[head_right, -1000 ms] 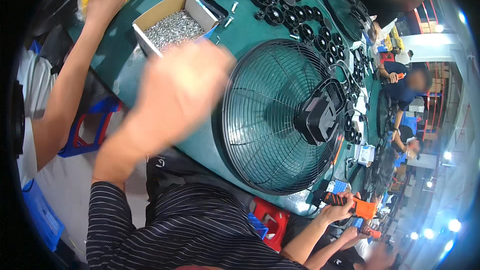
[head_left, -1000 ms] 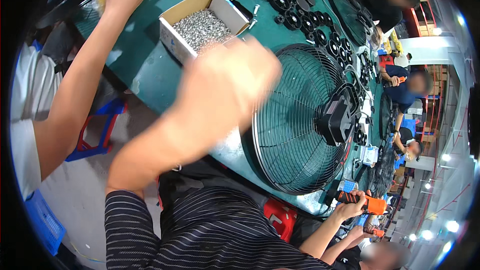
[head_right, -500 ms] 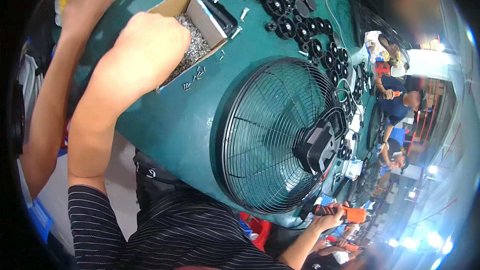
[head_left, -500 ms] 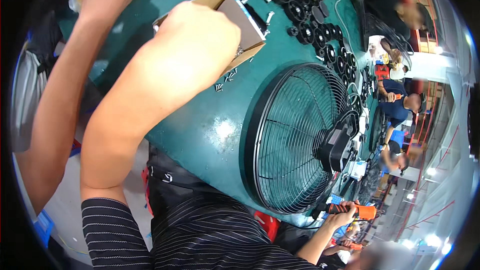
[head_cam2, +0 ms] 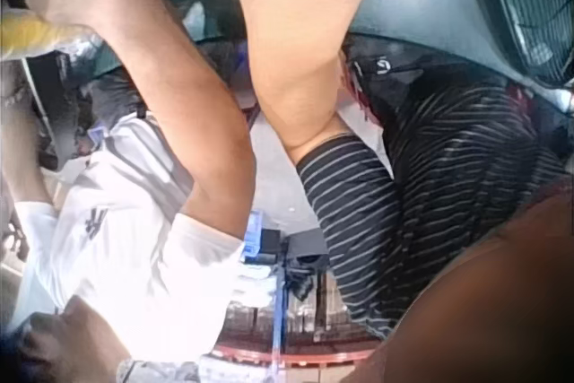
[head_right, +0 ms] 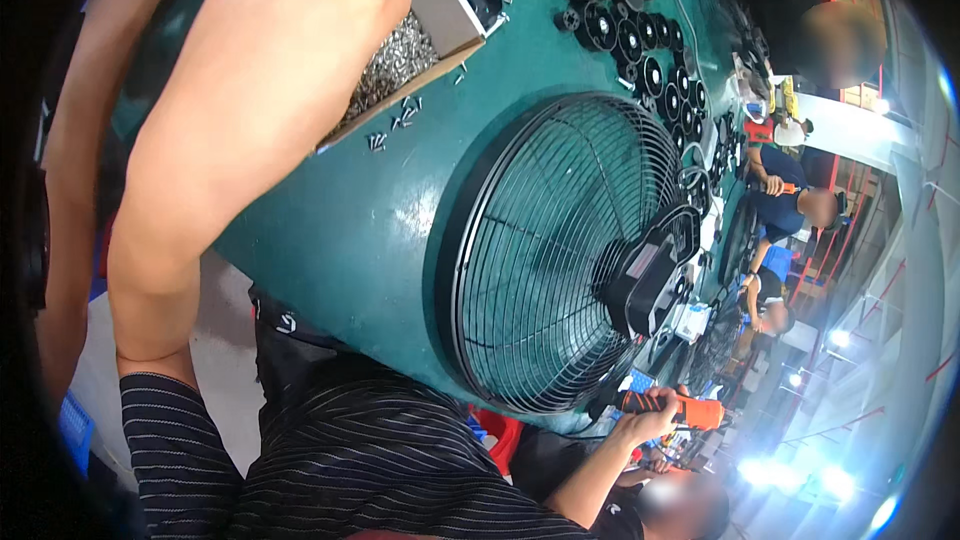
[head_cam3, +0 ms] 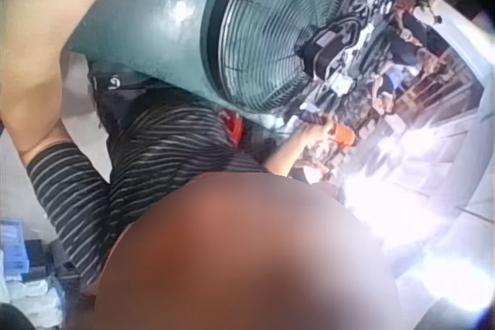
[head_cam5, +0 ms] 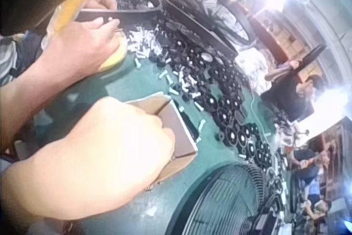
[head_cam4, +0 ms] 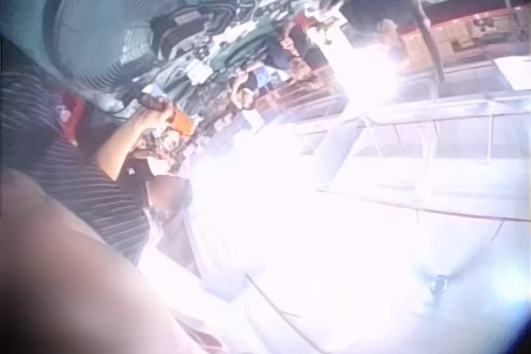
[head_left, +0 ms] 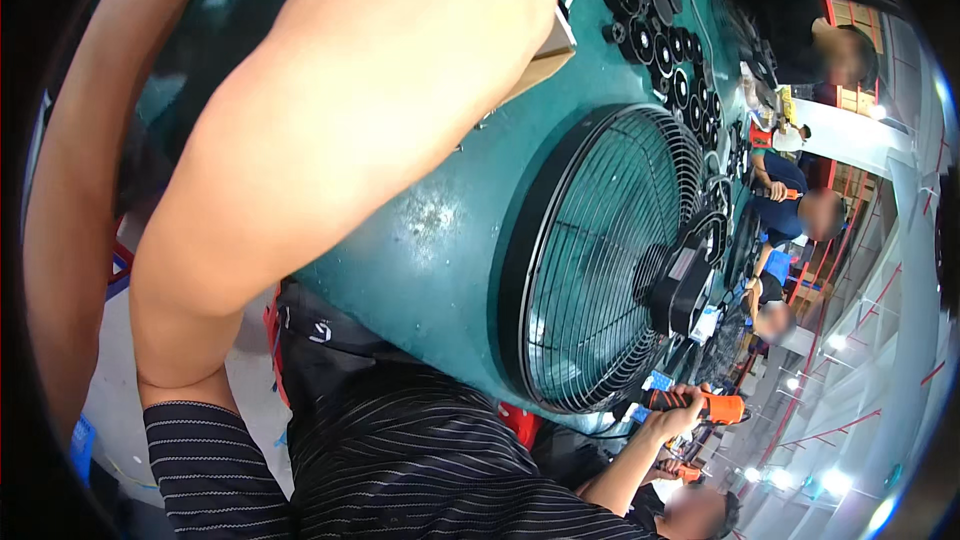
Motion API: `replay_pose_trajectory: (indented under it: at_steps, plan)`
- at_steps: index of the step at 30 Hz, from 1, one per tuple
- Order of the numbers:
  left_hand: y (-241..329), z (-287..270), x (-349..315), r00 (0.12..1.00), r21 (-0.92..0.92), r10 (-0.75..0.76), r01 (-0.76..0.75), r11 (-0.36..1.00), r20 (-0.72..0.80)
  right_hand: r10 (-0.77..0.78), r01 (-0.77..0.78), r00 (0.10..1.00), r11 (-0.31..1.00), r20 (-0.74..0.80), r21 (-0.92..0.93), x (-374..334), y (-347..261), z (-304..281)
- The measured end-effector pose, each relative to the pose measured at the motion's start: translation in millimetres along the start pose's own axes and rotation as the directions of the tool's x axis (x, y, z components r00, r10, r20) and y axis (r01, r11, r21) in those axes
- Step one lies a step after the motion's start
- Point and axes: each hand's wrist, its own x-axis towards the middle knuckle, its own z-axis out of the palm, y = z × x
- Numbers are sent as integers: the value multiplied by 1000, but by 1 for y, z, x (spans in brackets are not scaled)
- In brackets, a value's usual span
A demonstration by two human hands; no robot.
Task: The recorder is assembling the front and back guards of an electric fan by fastening them with screws using an electric screwdriver.
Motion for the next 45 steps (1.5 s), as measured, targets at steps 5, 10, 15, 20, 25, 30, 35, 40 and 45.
replay_pose_trajectory:
  at_steps: [5,10,15,20,25,30,35,40,45]
  plan:
    - [17,-16,-21,980,-238,-38,-10,971,-195,-43,43,993,999,112,9,-5,-17,-11]
    - [93,-36,-85,983,-896,-151,157,416,102,-90,67,991,972,95,227,-27,-81,-31]
    - [195,-17,-147,892,-893,52,450,-8,449,-117,-235,930,541,348,808,-66,-118,-18]
    - [245,-16,-177,837,-833,167,541,-119,520,-232,-357,824,496,517,792,-104,-106,10]
    - [258,-22,-181,802,-772,129,597,-218,583,-289,-313,828,473,481,823,-117,-98,13]
    - [264,-20,-177,825,-796,101,563,-223,556,-297,-307,840,433,455,848,-118,-86,7]
    - [264,-17,-175,807,-785,99,589,-193,582,-260,-324,851,422,456,847,-118,-82,7]
    - [263,-16,-172,792,-776,111,610,-162,600,-234,-322,867,410,440,853,-115,-80,13]
    - [260,-12,-161,837,-850,149,518,95,527,-282,-441,750,461,598,770,-104,-79,22]
